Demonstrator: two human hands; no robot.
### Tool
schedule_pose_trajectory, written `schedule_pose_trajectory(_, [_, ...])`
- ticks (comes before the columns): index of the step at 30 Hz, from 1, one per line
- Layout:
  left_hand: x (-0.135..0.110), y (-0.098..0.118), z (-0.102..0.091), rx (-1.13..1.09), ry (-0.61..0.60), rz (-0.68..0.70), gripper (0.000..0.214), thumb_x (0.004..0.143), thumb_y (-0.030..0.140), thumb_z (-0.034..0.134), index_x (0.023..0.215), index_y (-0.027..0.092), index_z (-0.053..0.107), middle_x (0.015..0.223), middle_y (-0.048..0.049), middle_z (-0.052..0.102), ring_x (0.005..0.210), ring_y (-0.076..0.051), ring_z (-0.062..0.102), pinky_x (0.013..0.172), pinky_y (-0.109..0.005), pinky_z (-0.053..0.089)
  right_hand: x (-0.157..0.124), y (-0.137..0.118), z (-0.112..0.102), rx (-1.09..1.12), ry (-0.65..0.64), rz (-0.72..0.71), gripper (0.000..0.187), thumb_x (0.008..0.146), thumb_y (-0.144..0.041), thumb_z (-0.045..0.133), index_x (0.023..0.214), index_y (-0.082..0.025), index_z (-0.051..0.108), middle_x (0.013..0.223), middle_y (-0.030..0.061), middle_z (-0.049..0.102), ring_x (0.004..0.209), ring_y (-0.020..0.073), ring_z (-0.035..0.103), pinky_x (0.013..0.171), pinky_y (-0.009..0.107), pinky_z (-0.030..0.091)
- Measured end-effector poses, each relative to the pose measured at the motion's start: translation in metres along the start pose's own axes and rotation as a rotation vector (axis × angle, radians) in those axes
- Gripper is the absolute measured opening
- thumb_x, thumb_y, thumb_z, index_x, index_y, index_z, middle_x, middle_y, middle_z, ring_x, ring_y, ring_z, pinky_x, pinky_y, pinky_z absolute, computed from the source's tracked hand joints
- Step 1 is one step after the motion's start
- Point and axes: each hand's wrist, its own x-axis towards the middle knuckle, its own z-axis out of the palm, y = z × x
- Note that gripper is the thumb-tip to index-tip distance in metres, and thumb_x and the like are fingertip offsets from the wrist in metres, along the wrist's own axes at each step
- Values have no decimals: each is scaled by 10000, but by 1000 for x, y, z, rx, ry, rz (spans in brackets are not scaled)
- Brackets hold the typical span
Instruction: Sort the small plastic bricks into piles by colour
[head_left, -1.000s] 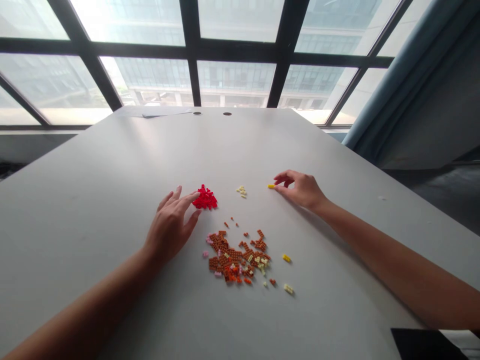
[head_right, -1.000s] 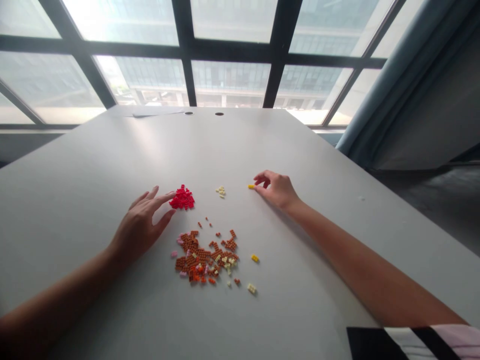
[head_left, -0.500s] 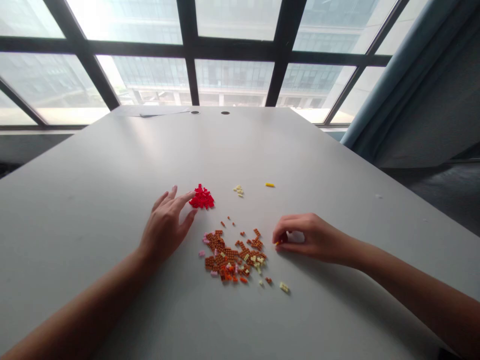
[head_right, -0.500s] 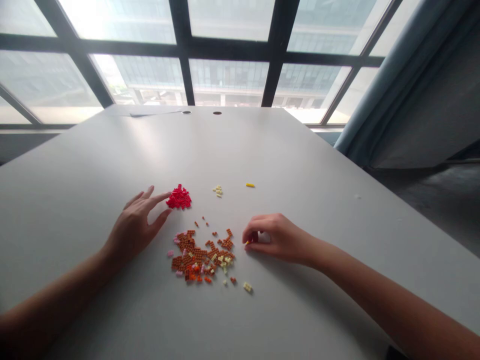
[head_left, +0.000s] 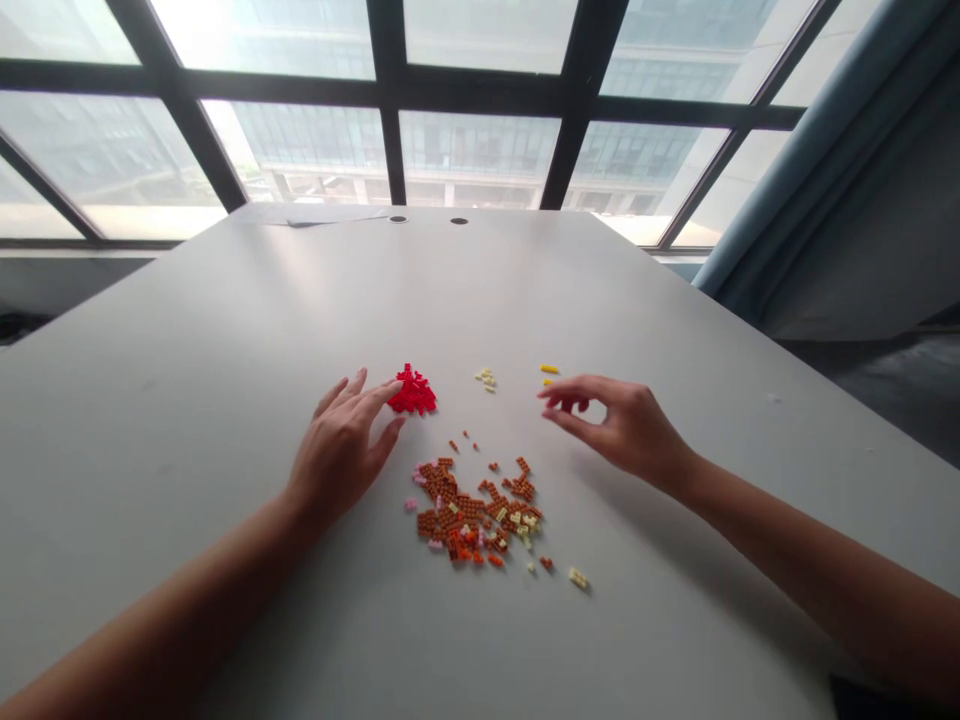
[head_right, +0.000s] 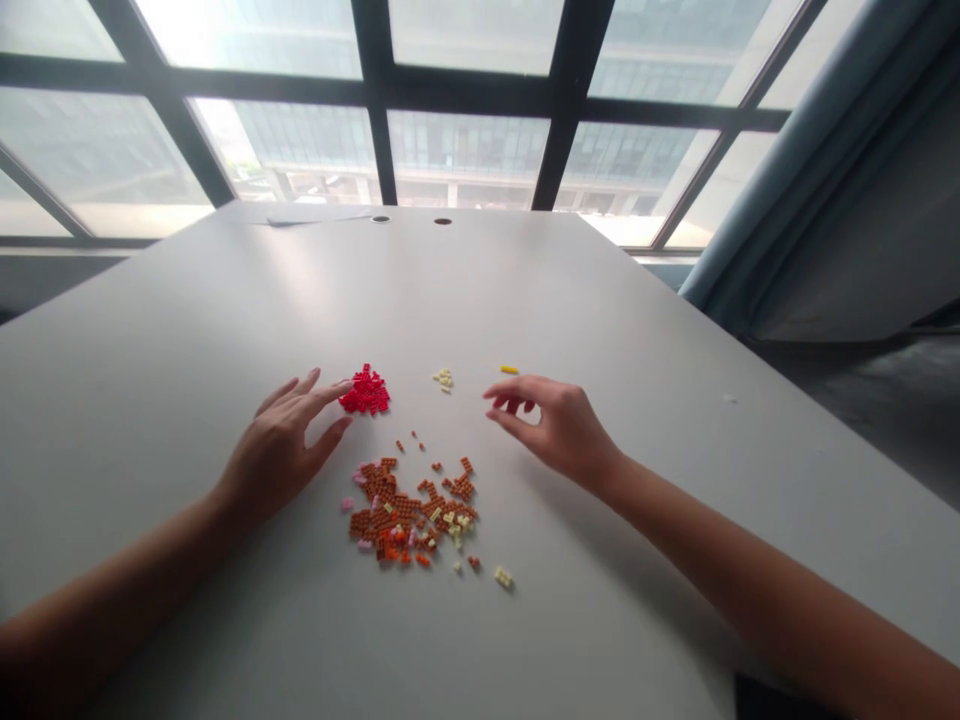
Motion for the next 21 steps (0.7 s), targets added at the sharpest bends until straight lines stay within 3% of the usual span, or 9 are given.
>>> schedule_pose_trajectory(2, [0,0,0,-5,5,0,366,913,312,442,1188,120,587,1176,-124,655,1254,-306,478,1050,-476,369,-17,-24,-10,137,-291,-33,138,809,-330,649,847,-199,676,754,17,689,645,119,611,616,217,489])
schedule_pose_trajectory(4, [0,0,0,-8,5,2,363,911,312,446,1185,122,590,1172,-122,658,1257,-309,474,1048,-480,370,-33,-42,-17,197,-502,-55,178,801,-339,667,904,-194,655,771,17,674,655,106,602,618,195,486])
schedule_pose_trajectory(7, [0,1,0,-12,8,9,359,907,307,455,1184,124,592,1174,-119,658,1277,-312,449,1050,-486,364,-53,-49,-19,164,-612,-76,155,815,-271,648,942,-186,622,835,35,650,703,108,596,655,195,483])
schedule_pose_trajectory(9, [0,1,0,-13,12,13,359,906,304,459,1189,125,589,1181,-119,654,1293,-312,427,1055,-490,357,-59,-46,-16,142,-592,-85,76,840,-200,594,910,-181,617,824,37,639,698,104,590,654,193,477])
schedule_pose_trajectory(14, [0,1,0,-2,21,24,358,907,299,458,1188,120,589,1179,-115,656,1293,-319,425,1055,-490,356,-48,-29,-8,123,-450,-115,112,853,-156,545,890,-176,648,820,42,668,693,103,613,660,188,486])
schedule_pose_trajectory(18, [0,0,1,0,25,30,354,908,301,453,1183,125,589,1171,-115,660,1294,-315,425,1057,-491,354,-22,-10,8,39,-250,-125,119,847,-158,553,876,-179,666,836,46,696,709,122,635,676,220,509])
schedule_pose_trajectory(21, [-1,0,2,-1,16,27,355,907,298,452,1187,126,585,1177,-119,656,1295,-312,424,1059,-487,354,4,8,30,-72,-54,-218,115,846,-166,568,819,-181,680,842,57,716,771,167,656,745,288,519])
